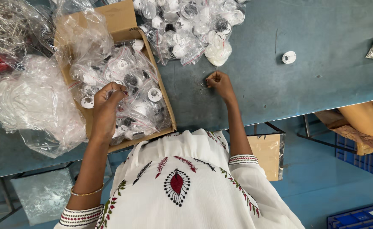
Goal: The person picks white plastic-wrapped components from a cardboard box on the work table and places them into clear plastic bags, then presses the bags closed. They repeatedly fill bags one after another and set filled bags on the table.
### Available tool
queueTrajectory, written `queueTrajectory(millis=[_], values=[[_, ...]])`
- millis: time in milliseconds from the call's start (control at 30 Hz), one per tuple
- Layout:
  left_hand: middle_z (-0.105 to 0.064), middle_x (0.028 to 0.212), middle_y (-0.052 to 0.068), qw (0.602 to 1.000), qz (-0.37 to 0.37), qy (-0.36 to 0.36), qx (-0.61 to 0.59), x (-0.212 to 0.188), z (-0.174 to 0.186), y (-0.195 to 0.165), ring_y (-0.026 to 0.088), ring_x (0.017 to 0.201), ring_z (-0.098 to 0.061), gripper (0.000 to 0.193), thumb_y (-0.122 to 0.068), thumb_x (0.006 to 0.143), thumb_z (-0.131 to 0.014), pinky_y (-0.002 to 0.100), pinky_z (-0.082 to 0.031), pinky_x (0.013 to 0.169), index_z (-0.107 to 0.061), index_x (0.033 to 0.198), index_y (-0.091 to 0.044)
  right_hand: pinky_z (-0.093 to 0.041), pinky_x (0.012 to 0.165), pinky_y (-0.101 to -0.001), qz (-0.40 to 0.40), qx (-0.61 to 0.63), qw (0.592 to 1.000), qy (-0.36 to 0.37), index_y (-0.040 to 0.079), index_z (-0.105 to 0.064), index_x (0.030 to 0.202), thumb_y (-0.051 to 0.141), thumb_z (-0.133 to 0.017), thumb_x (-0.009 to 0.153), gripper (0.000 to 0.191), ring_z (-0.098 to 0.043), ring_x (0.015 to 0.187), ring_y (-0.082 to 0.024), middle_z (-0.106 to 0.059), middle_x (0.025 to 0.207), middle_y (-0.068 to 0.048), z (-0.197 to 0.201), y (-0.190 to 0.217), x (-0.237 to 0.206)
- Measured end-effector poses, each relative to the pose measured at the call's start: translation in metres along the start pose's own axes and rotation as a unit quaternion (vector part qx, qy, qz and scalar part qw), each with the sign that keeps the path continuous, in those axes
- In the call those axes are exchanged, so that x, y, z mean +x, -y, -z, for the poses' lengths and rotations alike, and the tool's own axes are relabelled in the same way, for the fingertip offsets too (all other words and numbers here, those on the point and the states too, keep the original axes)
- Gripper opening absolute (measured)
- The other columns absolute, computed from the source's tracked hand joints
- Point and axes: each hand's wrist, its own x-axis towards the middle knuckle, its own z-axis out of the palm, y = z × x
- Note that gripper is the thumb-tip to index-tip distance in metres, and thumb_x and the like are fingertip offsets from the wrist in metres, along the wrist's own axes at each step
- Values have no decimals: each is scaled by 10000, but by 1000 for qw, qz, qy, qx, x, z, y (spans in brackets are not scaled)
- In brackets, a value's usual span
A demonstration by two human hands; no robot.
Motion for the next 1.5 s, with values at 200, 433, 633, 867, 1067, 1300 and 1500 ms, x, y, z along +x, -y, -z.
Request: queueTrajectory(millis=[200,433,633,867,1067,1300,1500], values=[[-651,939,-54,1000,14,-12,12,3,0,3,22,799,-532,75,-116,905,-608,213,-390,617,-617,834,-136,-511,712,-276,119,-148,977,-96,28,-707,1082,-14,-762,858,234,-596,745,-100,-633,833,-38,-9,-2,5],[-638,936,-47,1000,5,8,9,5,-2,5,31,788,-512,77,-127,916,-611,228,-384,622,-616,839,-129,-509,713,-326,197,-249,940,-126,17,-712,953,-9,-805,841,148,-617,768,-184,-610,904,-94,-23,-1,14],[-652,949,-61,1000,1,-5,22,4,1,3,22,822,-542,94,-146,917,-614,223,-394,637,-599,826,-136,-513,720,-316,166,-182,949,-195,5,-664,1007,-49,-786,853,203,-607,742,-192,-635,862,-90,-27,7,13],[-642,919,-72,1000,13,-3,18,8,0,7,19,801,-529,55,-167,909,-630,231,-392,640,-638,858,-148,-506,697,-331,207,-215,920,-255,-4,-685,1071,-72,-759,834,258,-603,730,-211,-605,883,-117,-35,16,12],[-637,887,-72,999,22,-9,31,6,-1,4,19,785,-512,43,-175,910,-635,230,-380,644,-660,889,-146,-508,701,-336,192,-231,918,-261,1,-700,962,-25,-763,881,106,-631,740,-219,-626,887,-115,-36,13,13],[-630,854,-59,999,15,5,31,9,-3,3,26,756,-520,63,-174,913,-629,229,-404,628,-655,877,-128,-518,697,-317,205,-200,931,-226,12,-711,1000,-15,-774,853,163,-627,722,-185,-640,874,-93,-32,16,15],[-562,713,-54,998,15,-1,67,22,-13,20,33,621,-462,158,-191,945,-633,234,-378,553,-648,822,-94,-500,671,-339,208,-198,931,-227,8,-723,987,4,-815,828,184,-597,694,-205,-608,851,-109,-48,26,13]])
